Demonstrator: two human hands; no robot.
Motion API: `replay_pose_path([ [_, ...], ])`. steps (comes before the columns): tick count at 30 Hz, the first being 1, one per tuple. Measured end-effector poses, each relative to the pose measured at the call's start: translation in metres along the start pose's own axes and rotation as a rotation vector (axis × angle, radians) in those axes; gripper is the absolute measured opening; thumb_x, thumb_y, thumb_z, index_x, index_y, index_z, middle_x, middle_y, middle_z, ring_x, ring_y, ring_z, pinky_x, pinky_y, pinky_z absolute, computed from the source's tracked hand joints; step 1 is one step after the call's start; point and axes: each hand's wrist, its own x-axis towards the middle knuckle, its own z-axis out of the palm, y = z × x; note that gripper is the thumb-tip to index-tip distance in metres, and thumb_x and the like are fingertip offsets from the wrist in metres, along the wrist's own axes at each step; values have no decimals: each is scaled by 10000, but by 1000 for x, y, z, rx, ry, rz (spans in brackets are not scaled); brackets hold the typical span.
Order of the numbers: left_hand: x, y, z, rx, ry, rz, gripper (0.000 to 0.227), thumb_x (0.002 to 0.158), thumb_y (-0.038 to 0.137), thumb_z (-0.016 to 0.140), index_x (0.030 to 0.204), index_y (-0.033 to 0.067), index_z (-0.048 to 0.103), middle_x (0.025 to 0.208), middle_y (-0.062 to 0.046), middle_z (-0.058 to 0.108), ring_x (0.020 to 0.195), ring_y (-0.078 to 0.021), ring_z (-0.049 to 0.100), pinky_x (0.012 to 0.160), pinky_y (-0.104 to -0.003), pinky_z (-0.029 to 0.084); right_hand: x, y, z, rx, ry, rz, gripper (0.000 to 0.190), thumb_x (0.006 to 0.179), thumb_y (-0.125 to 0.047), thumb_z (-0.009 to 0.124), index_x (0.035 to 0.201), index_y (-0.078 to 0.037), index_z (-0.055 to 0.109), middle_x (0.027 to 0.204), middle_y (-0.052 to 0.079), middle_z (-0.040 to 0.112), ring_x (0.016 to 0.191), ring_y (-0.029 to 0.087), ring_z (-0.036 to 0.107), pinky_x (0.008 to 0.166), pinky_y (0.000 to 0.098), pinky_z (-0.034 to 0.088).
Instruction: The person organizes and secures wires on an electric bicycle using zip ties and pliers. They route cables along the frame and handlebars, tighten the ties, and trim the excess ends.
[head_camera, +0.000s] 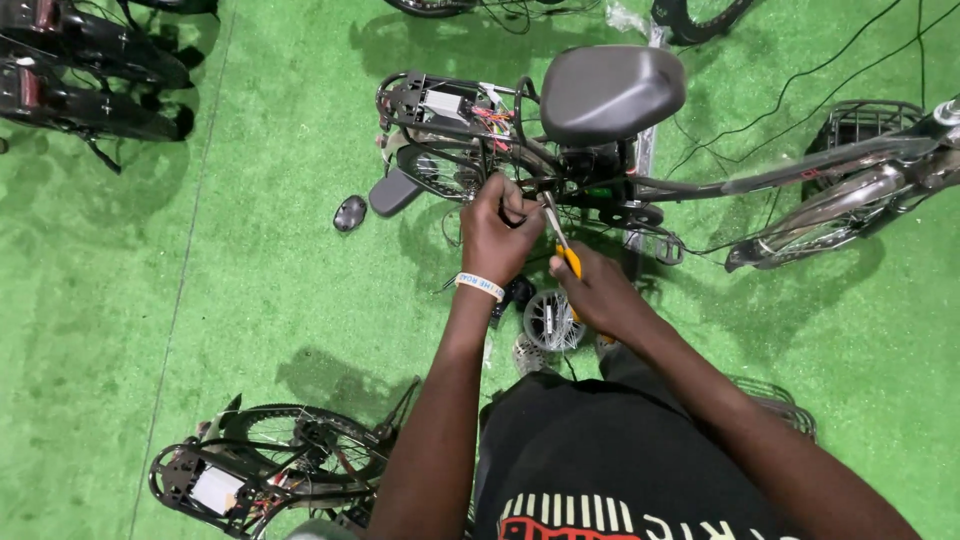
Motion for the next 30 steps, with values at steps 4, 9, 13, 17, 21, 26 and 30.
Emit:
replay_pose_path([
  [4, -4, 6, 0, -28, 7, -12, 258, 685, -44, 696, 709, 75, 469, 601, -137, 635, 743, -282, 722, 691, -384, 558, -5, -5, -5, -90, -5, -15, 420, 982, -318, 461, 1211, 15, 575, 904, 285, 666, 881, 475, 646, 753, 559, 489],
  [9, -9, 5, 1, -88, 37, 31, 272, 671, -67, 690, 689, 76, 460, 576, -141, 631, 735, -287, 726, 680, -362, 556, -7, -3, -11, -158, 6, -99, 387, 959, -231, 480, 1209, 58, 544, 950, 290, 611, 906, 489, 612, 766, 542, 476],
  [13, -14, 9, -1, -124, 50, 22, 267, 675, -64, 683, 692, 76, 456, 588, -142, 640, 767, -280, 726, 698, -360, 557, -11, 1, -7, -108, -7, -92, 356, 953, -185, 466, 1206, 54, 539, 920, 284, 593, 872, 447, 605, 752, 525, 466],
  [17, -16, 9, -4, -160, 46, 30, 274, 670, -84, 671, 683, 75, 448, 580, -136, 636, 767, -271, 724, 706, -367, 559, -12, 5, -2, -86, 2, -15, 407, 960, -323, 493, 1212, -8, 550, 879, 242, 621, 860, 403, 631, 755, 501, 470],
  [21, -15, 1, -1, -168, 90, 83, 297, 656, -96, 670, 659, 83, 433, 528, -122, 581, 735, -264, 725, 668, -352, 551, -11, -1, -3, -75, 21, 53, 466, 937, -411, 533, 1239, -58, 569, 871, 234, 667, 875, 391, 664, 781, 497, 478],
  [26, -18, 8, 7, -175, 145, 87, 307, 672, -84, 683, 650, 78, 423, 521, -108, 565, 729, -275, 724, 650, -345, 553, -15, -21, -9, -51, -6, 55, 504, 963, -393, 449, 1317, -46, 535, 872, 208, 709, 915, 388, 682, 802, 502, 500],
  [30, -21, 12, 11, -183, 156, 86, 320, 686, -84, 687, 642, 72, 410, 526, -143, 585, 730, -301, 723, 638, -372, 557, -23, -30, -16, -40, -2, -33, 502, 975, -316, 436, 1358, 1, 507, 926, 257, 708, 889, 369, 685, 795, 496, 513],
])
